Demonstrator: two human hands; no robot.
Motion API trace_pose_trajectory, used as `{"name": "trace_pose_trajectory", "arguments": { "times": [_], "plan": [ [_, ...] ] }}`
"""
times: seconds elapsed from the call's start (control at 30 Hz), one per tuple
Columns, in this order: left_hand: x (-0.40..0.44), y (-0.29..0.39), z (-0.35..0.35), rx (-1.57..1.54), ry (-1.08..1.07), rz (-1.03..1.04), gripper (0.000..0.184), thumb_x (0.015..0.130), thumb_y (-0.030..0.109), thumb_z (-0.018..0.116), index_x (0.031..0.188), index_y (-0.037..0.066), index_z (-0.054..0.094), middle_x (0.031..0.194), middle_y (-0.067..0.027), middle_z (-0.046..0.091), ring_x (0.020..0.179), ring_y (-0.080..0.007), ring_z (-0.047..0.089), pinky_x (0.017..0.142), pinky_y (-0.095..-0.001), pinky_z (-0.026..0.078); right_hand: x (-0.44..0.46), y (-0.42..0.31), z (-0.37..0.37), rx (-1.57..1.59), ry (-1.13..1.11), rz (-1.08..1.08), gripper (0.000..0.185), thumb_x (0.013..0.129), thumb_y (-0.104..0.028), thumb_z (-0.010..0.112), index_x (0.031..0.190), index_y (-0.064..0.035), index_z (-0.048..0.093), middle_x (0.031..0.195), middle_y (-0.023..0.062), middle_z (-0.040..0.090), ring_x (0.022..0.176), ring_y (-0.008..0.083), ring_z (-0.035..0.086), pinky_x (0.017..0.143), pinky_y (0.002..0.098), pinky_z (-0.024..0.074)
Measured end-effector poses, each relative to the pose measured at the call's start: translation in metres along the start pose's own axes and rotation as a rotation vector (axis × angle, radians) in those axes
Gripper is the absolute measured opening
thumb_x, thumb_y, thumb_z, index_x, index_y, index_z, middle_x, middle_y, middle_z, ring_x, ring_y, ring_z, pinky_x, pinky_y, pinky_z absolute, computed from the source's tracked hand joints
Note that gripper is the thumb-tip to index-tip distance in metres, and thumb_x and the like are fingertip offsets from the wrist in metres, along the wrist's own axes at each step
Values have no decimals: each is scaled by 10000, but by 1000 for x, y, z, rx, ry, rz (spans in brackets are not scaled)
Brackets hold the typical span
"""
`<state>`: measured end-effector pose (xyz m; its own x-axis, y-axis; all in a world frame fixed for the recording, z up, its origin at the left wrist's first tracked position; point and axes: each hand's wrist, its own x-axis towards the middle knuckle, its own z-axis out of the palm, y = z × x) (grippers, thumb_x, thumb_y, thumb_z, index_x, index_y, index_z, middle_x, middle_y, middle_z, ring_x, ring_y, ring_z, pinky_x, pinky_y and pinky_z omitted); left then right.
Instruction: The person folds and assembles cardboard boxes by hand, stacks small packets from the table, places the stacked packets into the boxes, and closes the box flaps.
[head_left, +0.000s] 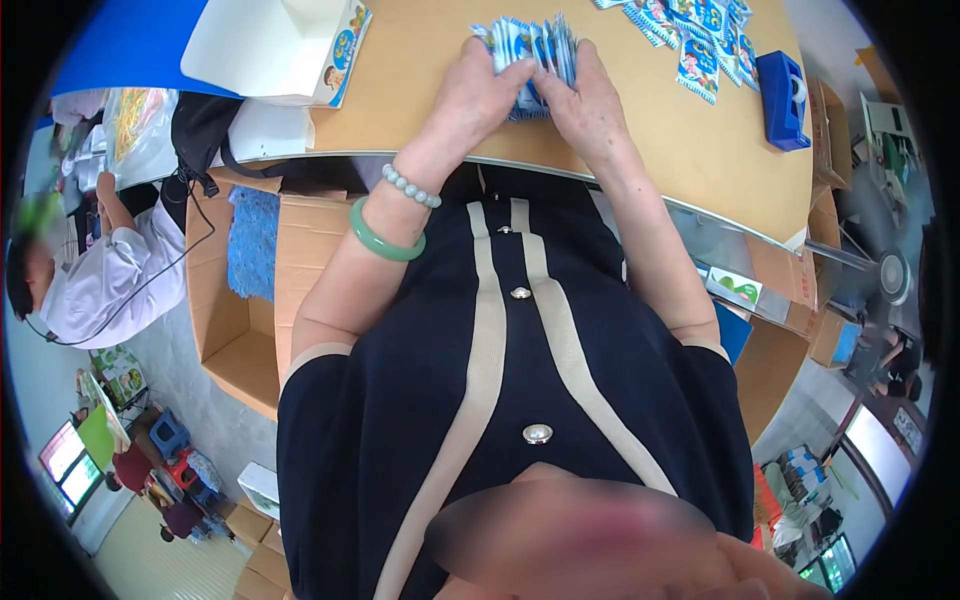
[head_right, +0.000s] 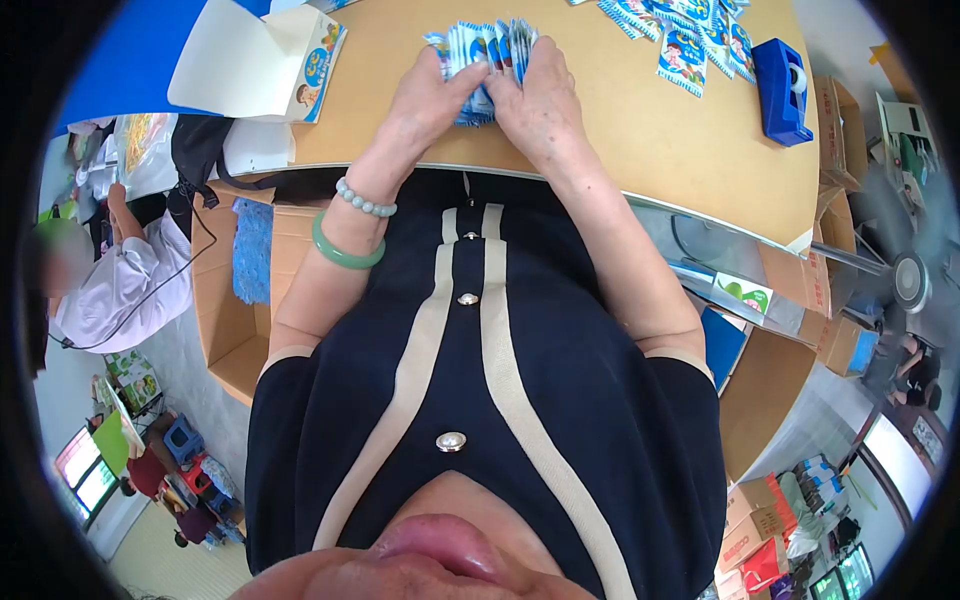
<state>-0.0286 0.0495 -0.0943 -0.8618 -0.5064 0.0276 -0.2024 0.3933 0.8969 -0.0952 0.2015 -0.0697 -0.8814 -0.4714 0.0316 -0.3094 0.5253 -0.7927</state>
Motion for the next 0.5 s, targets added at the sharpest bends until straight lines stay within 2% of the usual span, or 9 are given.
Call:
{"name": "trace_pose_trajectory", "arguments": {
  "times": [0.1,0.13,0.23,0.27,0.37,0.4,0.5],
  "plan": [
    [11,9,-5,-10,-192,-8,612,846,414,725,1122,-103,548,976,-264,680,897,-378,692,775,-437,547,4,2,0,-33,-4,-29,470,844,-231,572,1244,6,499,1040,188,629,941,288,610,859,373,476],
    [14,13,-7,-10,-179,-8,612,846,414,725,1122,-103,548,976,-264,680,897,-378,692,775,-437,547,6,6,-4,6,-31,-7,478,845,-230,574,1252,8,496,1046,190,631,943,294,612,863,375,475],
    [22,23,-10,218,-304,-29,662,852,484,712,1143,-88,547,949,-255,685,883,-371,693,735,-430,550,7,9,-11,52,-82,15,499,845,-230,577,1271,14,489,1059,189,633,952,296,612,870,375,473],
    [20,24,-7,215,-295,-32,662,852,484,712,1143,-88,547,949,-255,685,883,-371,693,735,-430,550,5,9,-13,64,-101,23,512,844,-229,578,1282,19,485,1066,186,633,959,291,611,873,373,472],
    [10,29,5,128,52,-94,621,836,484,712,1097,-67,596,919,-233,695,876,-354,698,720,-433,549,1,14,-12,93,-103,28,527,844,-211,575,1306,25,477,1094,170,630,987,271,601,890,364,465],
    [9,31,6,128,63,-96,621,836,484,712,1097,-67,596,919,-233,695,876,-354,698,720,-433,549,1,16,-9,110,-81,30,531,845,-193,571,1319,26,473,1114,158,627,1009,256,593,903,356,458],
    [9,36,1,10,-134,-81,491,837,394,696,1010,-63,643,911,-238,699,891,-366,698,736,-438,556,1,14,-11,189,-77,52,537,848,-155,561,1346,20,467,1156,132,615,1052,224,574,929,339,443]
  ]
}}
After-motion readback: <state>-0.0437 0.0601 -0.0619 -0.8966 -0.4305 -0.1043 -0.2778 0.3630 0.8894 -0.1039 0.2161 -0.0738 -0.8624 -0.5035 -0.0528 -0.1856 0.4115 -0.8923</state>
